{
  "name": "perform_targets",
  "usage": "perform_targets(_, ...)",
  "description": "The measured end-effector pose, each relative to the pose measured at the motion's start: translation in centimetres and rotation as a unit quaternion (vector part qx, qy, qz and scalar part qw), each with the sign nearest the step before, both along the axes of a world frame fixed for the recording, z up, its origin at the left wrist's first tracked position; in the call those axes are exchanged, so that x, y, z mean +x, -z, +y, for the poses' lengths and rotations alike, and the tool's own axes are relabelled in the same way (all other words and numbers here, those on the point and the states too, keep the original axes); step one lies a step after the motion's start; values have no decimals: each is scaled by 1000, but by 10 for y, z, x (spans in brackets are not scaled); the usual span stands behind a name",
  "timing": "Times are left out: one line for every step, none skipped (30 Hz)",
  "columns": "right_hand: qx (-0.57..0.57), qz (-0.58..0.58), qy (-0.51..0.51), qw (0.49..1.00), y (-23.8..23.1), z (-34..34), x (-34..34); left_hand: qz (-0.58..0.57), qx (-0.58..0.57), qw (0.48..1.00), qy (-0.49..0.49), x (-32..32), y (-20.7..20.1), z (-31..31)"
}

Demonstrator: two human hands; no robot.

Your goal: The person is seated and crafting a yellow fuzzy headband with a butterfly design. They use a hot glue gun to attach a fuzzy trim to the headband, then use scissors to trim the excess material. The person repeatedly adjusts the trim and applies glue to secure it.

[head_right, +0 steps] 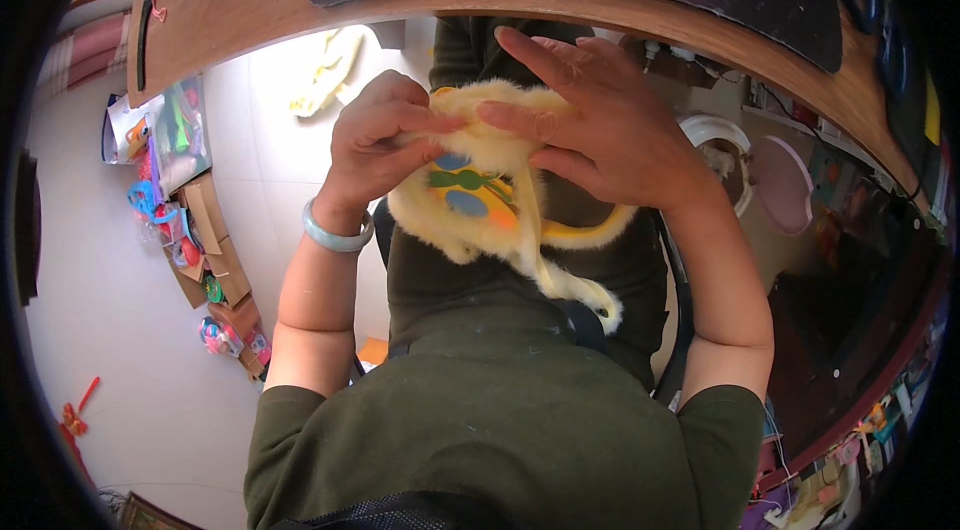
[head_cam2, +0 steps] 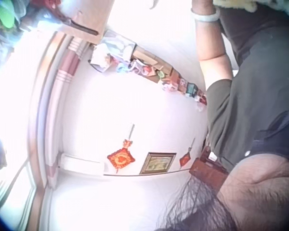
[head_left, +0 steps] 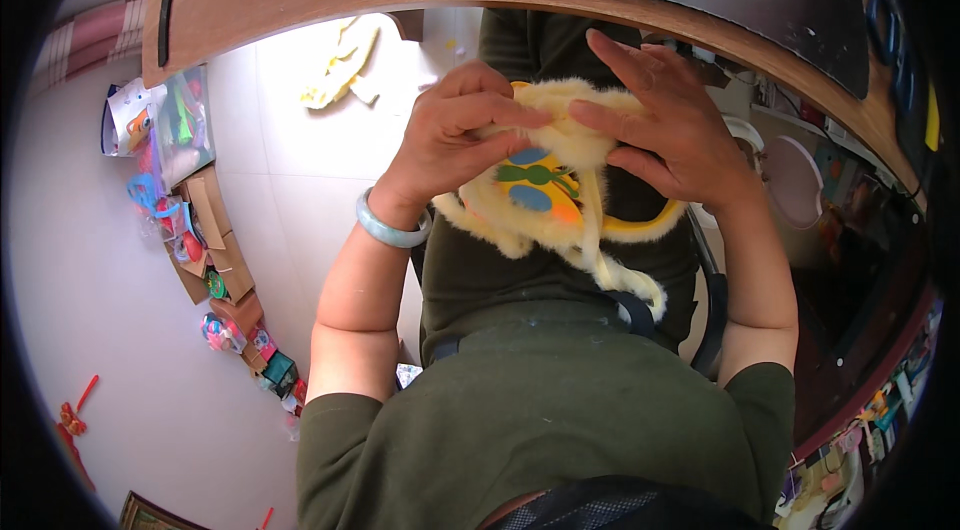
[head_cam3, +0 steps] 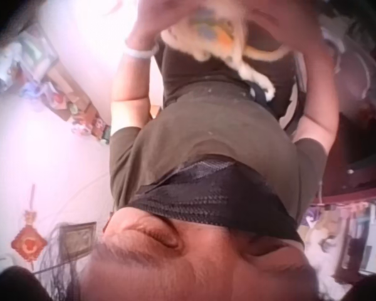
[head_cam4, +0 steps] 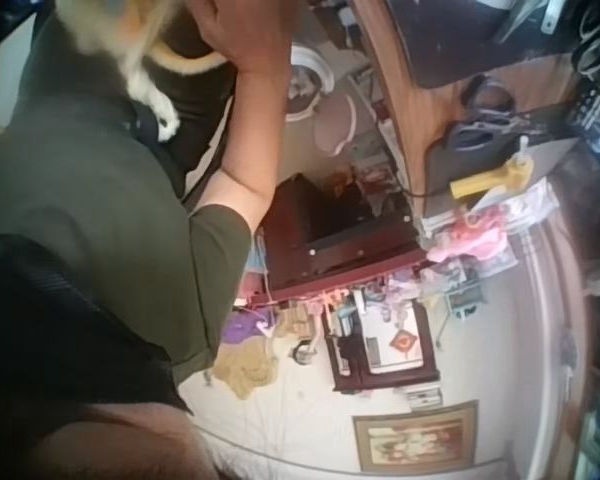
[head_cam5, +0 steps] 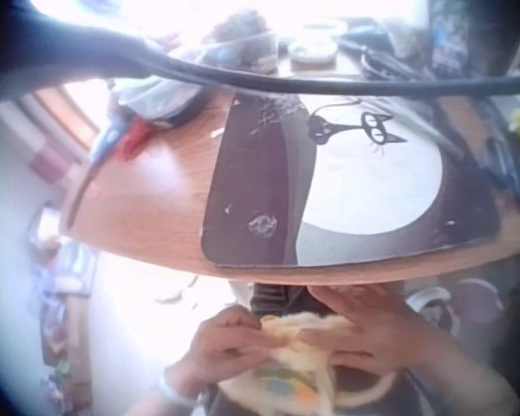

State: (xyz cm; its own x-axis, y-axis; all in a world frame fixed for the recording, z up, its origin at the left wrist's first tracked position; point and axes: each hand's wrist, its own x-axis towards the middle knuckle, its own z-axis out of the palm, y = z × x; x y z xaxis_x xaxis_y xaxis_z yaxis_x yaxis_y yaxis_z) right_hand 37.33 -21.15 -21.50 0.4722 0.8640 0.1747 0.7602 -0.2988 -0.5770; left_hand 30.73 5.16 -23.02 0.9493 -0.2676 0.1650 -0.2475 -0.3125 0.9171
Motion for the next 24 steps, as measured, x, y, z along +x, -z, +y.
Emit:
perform_targets(-22, -7, -10, 1000, 2, 0, 0, -4, -1, 1000, -1, 0, 2, -1)
perform_targets(-24, -11, -12, 1000, 3, 0, 0, -8, -4, 1000, -3, 0, 3, -2)
perform_targets(-25, -14, -14, 999, 4, -1, -2, -10, 0, 1000, -3, 1, 4, -1)
perform_targets(-27, -17, -16, 999, 5, -2, -3, -12, 3, 1000, -3, 1, 4, -1)
perform_targets(-10, -1, -18, 1000, 4, -4, -4, -14, 6, 1000, -3, 2, 6, -1)
perform_targets(6, 16, -20, 1000, 3, -6, -5, -13, 8, 1000, -3, 2, 6, -1)
perform_targets(22, 32, -21, 999, 1, -7, -5, -13, 10, 1000, -3, 2, 5, 0)
perform_targets(54, 53, -10, 997, -2, -8, -6, -13, 13, 1000, -2, 2, 4, 0)
perform_targets(84, 73, 2, 994, -6, -9, -6, -16, 14, 1000, -2, 2, 3, -1)
perform_targets(115, 94, 13, 989, -8, -9, -8, -20, 16, 1000, -3, 1, 1, -1)
perform_targets(129, 117, 57, 983, -10, -8, -12, -24, 17, 1000, -3, 1, 0, -1)
perform_targets(142, 140, 100, 975, -11, -5, -16, -29, 18, 999, -3, -1, -2, -2)
perform_targets(155, 163, 143, 964, -11, -2, -20, -34, 19, 999, -3, -3, -4, -2)
perform_targets(162, 146, 138, 966, -11, 3, -25, -40, 20, 999, -3, -5, -6, -2)
perform_targets(169, 130, 133, 968, -12, 9, -29, -53, 30, 998, 1, -7, -8, -3)
perform_targets(175, 113, 128, 970, -12, 13, -32, -67, 40, 997, 4, -10, -9, -4)
perform_targets(155, 86, 107, 978, -14, 16, -32, -79, 50, 996, 4, -13, -10, -4)
perform_targets(134, 59, 86, 986, -17, 18, -31, -87, 54, 995, 0, -15, -12, -4)
perform_targets(113, 31, 65, 991, -19, 20, -31, -94, 57, 994, -3, -18, -14, -5)
perform_targets(98, 17, 62, 993, -15, 19, -31, -103, 59, 993, -7, -19, -15, -5)
perform_targets(96, 15, 62, 993, -15, 18, -33, -118, 61, 991, -7, -21, -16, -6)
perform_targets(94, 13, 62, 994, -15, 16, -35, -133, 63, 989, -6, -22, -16, -7)
perform_targets(93, 11, 61, 994, -16, 14, -37, -148, 66, 987, -7, -25, -16, -8)
perform_targets(92, 9, 59, 994, -18, 11, -39, -154, 65, 986, -11, -27, -16, -8)
